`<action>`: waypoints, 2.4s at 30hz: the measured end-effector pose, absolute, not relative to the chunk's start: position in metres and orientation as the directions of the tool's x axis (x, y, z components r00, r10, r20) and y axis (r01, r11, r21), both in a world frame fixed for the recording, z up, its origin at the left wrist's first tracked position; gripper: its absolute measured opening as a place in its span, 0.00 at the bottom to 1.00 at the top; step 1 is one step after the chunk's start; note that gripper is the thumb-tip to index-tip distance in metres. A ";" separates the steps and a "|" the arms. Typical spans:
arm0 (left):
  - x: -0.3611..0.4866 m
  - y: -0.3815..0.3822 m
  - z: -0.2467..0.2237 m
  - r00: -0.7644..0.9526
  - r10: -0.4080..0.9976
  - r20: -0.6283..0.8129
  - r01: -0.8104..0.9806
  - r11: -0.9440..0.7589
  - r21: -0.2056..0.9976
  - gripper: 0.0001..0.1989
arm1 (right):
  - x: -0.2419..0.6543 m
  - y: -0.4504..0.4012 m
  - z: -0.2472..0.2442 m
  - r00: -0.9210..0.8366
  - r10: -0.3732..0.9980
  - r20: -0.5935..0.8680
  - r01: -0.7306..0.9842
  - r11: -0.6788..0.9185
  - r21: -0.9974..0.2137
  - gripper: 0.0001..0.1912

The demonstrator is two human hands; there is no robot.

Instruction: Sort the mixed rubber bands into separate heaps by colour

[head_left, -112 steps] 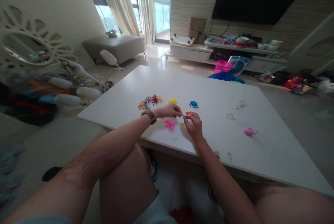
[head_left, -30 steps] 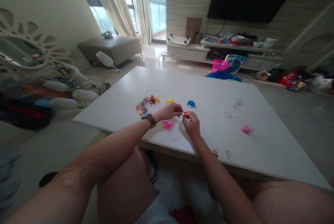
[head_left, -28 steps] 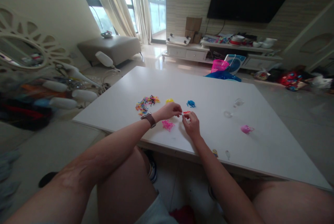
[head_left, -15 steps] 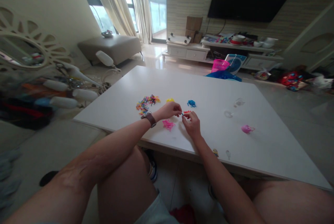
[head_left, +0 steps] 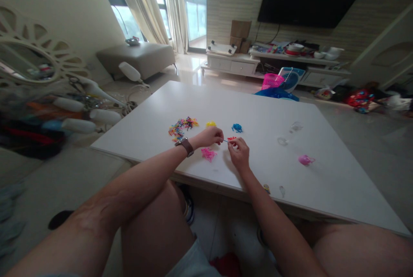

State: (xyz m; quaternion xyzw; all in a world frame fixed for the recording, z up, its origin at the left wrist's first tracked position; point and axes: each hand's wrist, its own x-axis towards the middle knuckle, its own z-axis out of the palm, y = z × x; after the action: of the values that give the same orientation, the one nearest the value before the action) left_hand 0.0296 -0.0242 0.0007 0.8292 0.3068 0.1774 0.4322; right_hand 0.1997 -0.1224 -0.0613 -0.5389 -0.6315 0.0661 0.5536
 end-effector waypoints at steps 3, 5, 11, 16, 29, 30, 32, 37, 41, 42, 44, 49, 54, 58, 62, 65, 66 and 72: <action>0.025 -0.014 0.004 0.701 0.712 0.025 0.424 -0.445 0.789 0.05 | 0.203 -0.123 -0.059 0.305 0.725 0.617 0.575 0.376 -0.726 0.07; 0.022 -0.008 0.007 0.659 0.752 0.030 0.461 -0.435 0.774 0.05 | 0.206 -0.122 -0.057 0.405 0.676 0.616 0.567 0.343 -0.749 0.07; 0.030 -0.019 0.008 0.686 0.726 0.040 0.417 -0.437 0.797 0.05 | 0.204 -0.123 -0.058 0.309 0.694 0.651 0.600 0.389 -0.699 0.07; 0.033 -0.023 0.007 0.714 0.696 0.072 0.370 -0.463 0.805 0.06 | 0.210 -0.121 -0.063 0.250 0.701 0.667 0.649 0.390 -0.653 0.06; -0.075 0.019 0.034 0.139 0.986 -0.097 0.430 0.028 0.903 0.08 | 0.286 -0.040 -0.069 0.224 0.807 0.546 0.870 0.087 -0.486 0.06; -0.084 0.019 0.035 0.099 0.988 -0.122 0.427 0.069 0.901 0.09 | 0.288 -0.039 -0.072 0.208 0.814 0.542 0.878 0.088 -0.470 0.06; -0.098 0.018 0.033 0.028 0.986 -0.167 0.437 0.138 0.889 0.09 | 0.290 -0.038 -0.077 0.193 0.819 0.541 0.884 0.094 -0.458 0.07; -0.125 0.016 0.017 -0.039 0.968 -0.246 0.526 0.229 0.819 0.11 | 0.295 -0.041 -0.083 0.244 0.812 0.530 0.848 0.086 -0.523 0.09; -0.137 0.014 0.005 0.006 0.970 -0.244 0.585 0.195 0.787 0.12 | 0.296 -0.045 -0.083 0.309 0.791 0.528 0.795 0.090 -0.600 0.08; -0.139 0.013 0.003 0.033 0.969 -0.244 0.596 0.177 0.783 0.12 | 0.296 -0.047 -0.082 0.323 0.787 0.526 0.779 0.095 -0.620 0.08; -0.141 0.013 0.000 0.086 0.968 -0.235 0.618 0.133 0.775 0.11 | 0.296 -0.050 -0.081 0.337 0.784 0.520 0.752 0.108 -0.650 0.09; -0.150 0.016 -0.007 0.074 0.973 -0.220 0.669 0.116 0.734 0.15 | 0.298 -0.056 -0.079 0.360 0.775 0.520 0.720 0.123 -0.683 0.09; -0.157 0.019 -0.013 0.122 0.976 -0.181 0.736 0.034 0.677 0.16 | 0.297 -0.056 -0.078 0.365 0.779 0.510 0.711 0.121 -0.693 0.09; -0.153 0.018 -0.015 0.159 0.978 -0.137 0.805 -0.048 0.591 0.14 | 0.295 -0.056 -0.078 0.362 0.782 0.508 0.710 0.122 -0.694 0.09; -0.148 0.018 -0.016 0.178 0.975 -0.136 0.822 -0.071 0.565 0.11 | 0.295 -0.055 -0.079 0.364 0.783 0.505 0.705 0.122 -0.699 0.08; -0.147 0.018 -0.017 0.175 0.977 -0.124 0.819 -0.075 0.569 0.10 | 0.295 -0.055 -0.079 0.368 0.788 0.494 0.698 0.116 -0.706 0.09; -0.147 0.019 -0.017 0.176 0.977 -0.123 0.815 -0.075 0.575 0.10 | 0.295 -0.055 -0.079 0.371 0.788 0.491 0.697 0.114 -0.708 0.08; -0.150 0.018 -0.016 0.177 0.977 -0.116 0.767 -0.063 0.638 0.10 | 0.295 -0.056 -0.078 0.373 0.787 0.492 0.695 0.114 -0.710 0.08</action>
State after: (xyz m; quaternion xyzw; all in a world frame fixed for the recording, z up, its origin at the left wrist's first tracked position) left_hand -0.1496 0.0184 -0.0155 0.7073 0.6167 0.1767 0.2969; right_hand 0.2947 -0.0559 -0.0781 -0.6639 -0.5582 0.0463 0.4955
